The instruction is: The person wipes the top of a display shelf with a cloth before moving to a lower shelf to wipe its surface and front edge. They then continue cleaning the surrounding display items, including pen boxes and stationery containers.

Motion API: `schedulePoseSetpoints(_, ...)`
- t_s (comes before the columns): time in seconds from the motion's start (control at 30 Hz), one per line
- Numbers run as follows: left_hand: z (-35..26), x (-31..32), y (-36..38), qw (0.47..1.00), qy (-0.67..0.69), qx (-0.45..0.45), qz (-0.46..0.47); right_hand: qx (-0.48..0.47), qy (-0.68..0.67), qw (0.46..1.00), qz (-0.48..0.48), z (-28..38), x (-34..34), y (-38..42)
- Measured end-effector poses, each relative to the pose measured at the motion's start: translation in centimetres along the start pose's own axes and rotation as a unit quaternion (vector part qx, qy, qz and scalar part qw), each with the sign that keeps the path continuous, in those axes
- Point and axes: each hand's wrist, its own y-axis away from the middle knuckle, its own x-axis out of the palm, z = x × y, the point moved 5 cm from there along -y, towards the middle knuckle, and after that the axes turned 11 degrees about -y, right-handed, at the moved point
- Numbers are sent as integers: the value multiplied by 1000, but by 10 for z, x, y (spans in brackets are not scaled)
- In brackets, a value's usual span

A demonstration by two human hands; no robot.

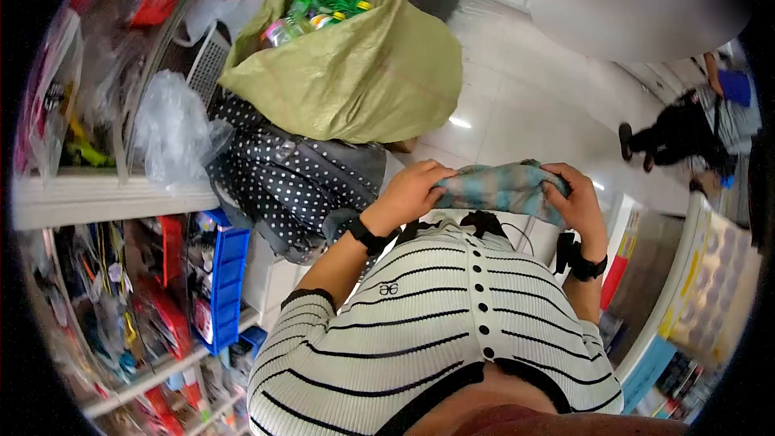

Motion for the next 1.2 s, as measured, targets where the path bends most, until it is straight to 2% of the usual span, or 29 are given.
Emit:
schedulePoseSetpoints(0.03, 2, 0, -1, 1000, -3, -11, -6, -8, 2, 1000, 15, 0, -2, -14)
schedulePoseSetpoints(0.13, 0, -4, -10, 996, -27, -67, -43, -115, 32, 991, 60, 2, -12, -52)
schedulePoseSetpoints(0.27, -16, -4, -29, 989, -43, -109, -90, -144, 22, 983, 111, -1, -34, -96)
schedulePoseSetpoints(0.43, -30, -3, -47, 983, -39, -150, -98, -118, 21, 980, 160, -8, -48, -136)
schedulePoseSetpoints(0.53, -33, -6, -46, 974, -59, -162, -146, -121, 8, 975, 188, -14, -45, -153)
schedulePoseSetpoints(0.6, -37, -8, -41, 967, -73, -172, -174, -128, 5, 970, 208, -14, -39, -160)
schedulePoseSetpoints(0.7, -41, -8, -30, 958, -62, -220, -173, -143, 0, 962, 232, -9, -27, -172)
schedulePoseSetpoints(0.9, -49, -8, -7, 944, -65, -255, -199, -176, -2, 948, 265, 5, -10, -172)
schedulePoseSetpoints(1.07, -50, -10, 3, 943, -73, -243, -214, -145, -12, 951, 272, 10, -4, -159)
schedulePoseSetpoints(1.13, -49, -9, 6, 946, -65, -237, -209, -102, -8, 958, 268, 6, -5, -154)
schedulePoseSetpoints(1.2, -46, -7, 8, 949, -58, -233, -205, -119, -2, 958, 261, 3, -5, -150)
